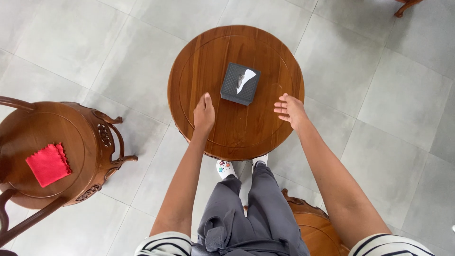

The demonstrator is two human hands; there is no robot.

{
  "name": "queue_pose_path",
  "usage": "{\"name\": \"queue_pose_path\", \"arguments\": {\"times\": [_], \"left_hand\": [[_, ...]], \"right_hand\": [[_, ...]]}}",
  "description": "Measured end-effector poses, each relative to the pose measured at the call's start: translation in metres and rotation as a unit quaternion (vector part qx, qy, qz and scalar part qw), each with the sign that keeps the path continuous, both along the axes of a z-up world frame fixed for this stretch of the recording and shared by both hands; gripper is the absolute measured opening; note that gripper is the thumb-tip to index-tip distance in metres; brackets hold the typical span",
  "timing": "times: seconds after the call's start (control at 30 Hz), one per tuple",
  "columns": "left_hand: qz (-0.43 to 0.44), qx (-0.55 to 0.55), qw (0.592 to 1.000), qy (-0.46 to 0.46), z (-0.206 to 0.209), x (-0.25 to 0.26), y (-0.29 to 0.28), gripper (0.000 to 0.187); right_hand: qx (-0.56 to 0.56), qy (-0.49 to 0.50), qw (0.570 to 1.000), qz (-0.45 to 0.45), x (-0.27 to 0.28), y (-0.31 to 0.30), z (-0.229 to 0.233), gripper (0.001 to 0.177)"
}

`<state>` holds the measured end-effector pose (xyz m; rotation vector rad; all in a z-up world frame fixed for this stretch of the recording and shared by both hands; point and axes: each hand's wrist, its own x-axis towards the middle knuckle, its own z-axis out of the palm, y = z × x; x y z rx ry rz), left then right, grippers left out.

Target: Wiping a wooden table and chair with a cloth and refilling a tissue box.

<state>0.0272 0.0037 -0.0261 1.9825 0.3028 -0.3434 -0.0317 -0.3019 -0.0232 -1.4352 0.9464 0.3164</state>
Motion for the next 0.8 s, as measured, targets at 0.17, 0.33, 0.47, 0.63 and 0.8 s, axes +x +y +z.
{"name": "queue_pose_path", "arguments": {"times": [0.17,0.33,0.47,0.63,0.8], "left_hand": [[-0.013,0.007,1.0,0.015,-0.011,0.028,-0.004,0.066],[-0.014,0.004,0.997,0.08,-0.036,0.055,-0.009,0.072],[-0.007,-0.009,0.995,0.099,-0.061,0.076,-0.014,0.077],[-0.033,-0.015,0.988,0.151,-0.068,0.082,-0.02,0.082],[-0.06,-0.032,0.984,0.164,-0.086,0.089,-0.026,0.084]], "right_hand": [[0.036,0.002,0.998,-0.046,0.01,-0.002,-0.021,0.063],[0.059,0.004,0.996,-0.063,0.025,0.007,-0.049,0.076],[0.071,-0.007,0.996,-0.054,0.047,0.021,-0.08,0.085],[0.09,-0.013,0.995,-0.043,0.063,0.041,-0.107,0.089],[0.08,-0.005,0.997,-0.009,0.078,0.058,-0.127,0.092]]}}
